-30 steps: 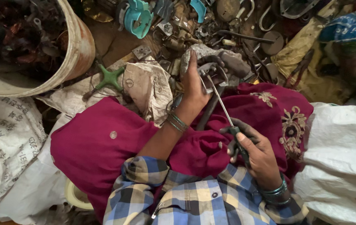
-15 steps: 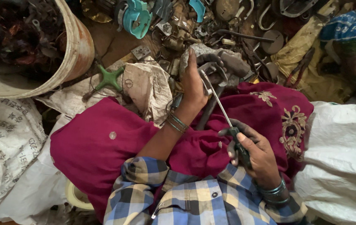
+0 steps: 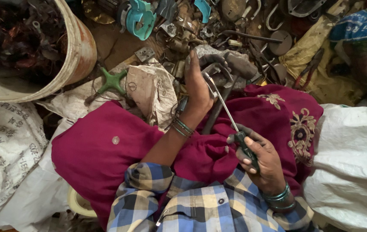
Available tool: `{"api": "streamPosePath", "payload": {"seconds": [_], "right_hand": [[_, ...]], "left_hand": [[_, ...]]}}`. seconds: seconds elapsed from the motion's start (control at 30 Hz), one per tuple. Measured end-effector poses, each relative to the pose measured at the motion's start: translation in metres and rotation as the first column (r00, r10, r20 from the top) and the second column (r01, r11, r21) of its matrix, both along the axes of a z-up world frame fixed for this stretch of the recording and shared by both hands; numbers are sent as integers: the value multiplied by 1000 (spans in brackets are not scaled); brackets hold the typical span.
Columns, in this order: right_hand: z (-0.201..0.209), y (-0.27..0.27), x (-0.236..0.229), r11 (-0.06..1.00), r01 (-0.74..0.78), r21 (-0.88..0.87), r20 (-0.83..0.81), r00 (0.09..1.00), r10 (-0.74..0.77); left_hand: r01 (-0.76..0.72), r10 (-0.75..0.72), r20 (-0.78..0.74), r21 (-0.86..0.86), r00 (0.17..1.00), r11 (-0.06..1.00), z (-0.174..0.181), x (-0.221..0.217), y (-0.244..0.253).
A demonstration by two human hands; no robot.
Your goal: The person sits cross-legged on the floor and uses a hammer and screwdriver to strike and pry apart metal parts. They handle several small metal components, including a teal-colored plastic piece, and place them on a stone block or into a bucket.
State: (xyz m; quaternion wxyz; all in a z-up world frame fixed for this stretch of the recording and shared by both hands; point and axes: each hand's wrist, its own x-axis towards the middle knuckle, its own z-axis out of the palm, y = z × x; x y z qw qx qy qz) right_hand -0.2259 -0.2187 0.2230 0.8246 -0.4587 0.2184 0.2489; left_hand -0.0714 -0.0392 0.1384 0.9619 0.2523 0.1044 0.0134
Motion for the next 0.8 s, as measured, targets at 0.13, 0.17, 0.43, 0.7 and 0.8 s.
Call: {"api": "streamPosePath", "payload": {"seconds": [0.13, 0.17, 0.43, 0.7, 0.8], "right_hand": [[2, -2, 1, 1000, -25, 18, -84, 996, 26], [2, -2, 1, 996, -38, 75, -96, 994, 46], [5, 6, 4, 993, -112, -39, -147, 983, 105], [-1, 8, 6, 911, -200, -360, -15, 978, 208], [-7, 5, 6, 904, -214, -369, 70, 964, 257]], "left_hand": [[-46, 26, 87, 240, 996, 970, 2, 0, 4], [-81, 39, 132, 335, 991, 939, 2, 0, 4], [-133, 128, 47, 511, 991, 849, -22, 2, -5], [-245, 250, 72, 569, 966, 785, -58, 8, -15], [-161, 218, -17, 617, 976, 771, -62, 9, -15]]}}
